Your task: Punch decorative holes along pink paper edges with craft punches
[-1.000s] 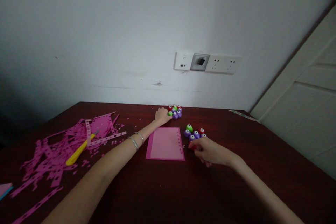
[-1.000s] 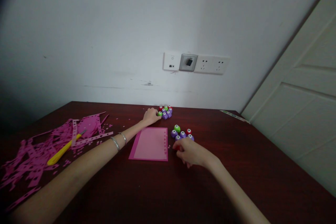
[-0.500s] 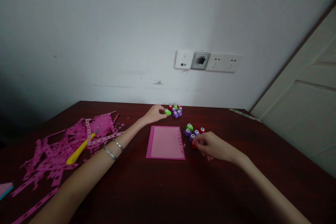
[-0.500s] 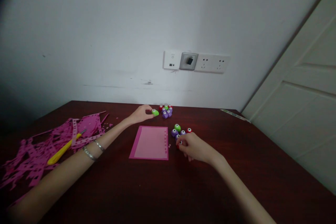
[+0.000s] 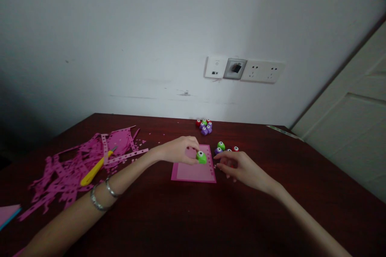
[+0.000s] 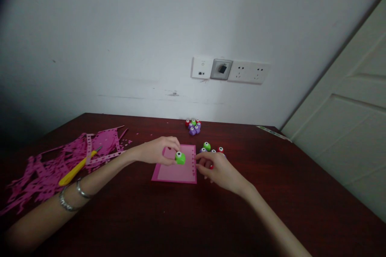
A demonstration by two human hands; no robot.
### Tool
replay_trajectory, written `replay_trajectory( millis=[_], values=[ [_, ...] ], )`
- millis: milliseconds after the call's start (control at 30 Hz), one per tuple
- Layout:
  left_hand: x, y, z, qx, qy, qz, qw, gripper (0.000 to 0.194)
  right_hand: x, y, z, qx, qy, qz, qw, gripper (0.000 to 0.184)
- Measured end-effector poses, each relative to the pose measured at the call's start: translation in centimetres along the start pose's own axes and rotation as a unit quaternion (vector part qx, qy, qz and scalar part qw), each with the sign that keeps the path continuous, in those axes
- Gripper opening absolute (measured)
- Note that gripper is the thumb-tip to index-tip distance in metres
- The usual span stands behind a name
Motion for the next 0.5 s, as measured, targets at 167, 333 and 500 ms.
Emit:
replay_trajectory(
  millis=[167,333,500],
  values=[
    [-0.4,0.1,0.8,0.021,-0.022,0.007,1.0,0.022,1.4,0.0,0.8,-0.019,-0.016,-0.02,0.999,0.031],
    [-0.3,0.5,1.7,0.038,-0.022,0.012,0.999,0.022,2.0,0.1,1.7,-0.047,-0.017,-0.04,0.998,0.025],
    [-0.8,0.6,2.0,0.035,-0.019,0.031,0.999,0.021,1.5,0.4,2.5,-0.049,0.034,-0.007,0.998,0.033]
  ],
)
Point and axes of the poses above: each hand's wrist, its own y-axis towards the middle knuckle, its own z-axis out of the palm, x = y × z, the point moved 6 cm from there along y, towards the middle knuckle, and after that the axes turned 11 degrees about x, right-handed, at the moved point
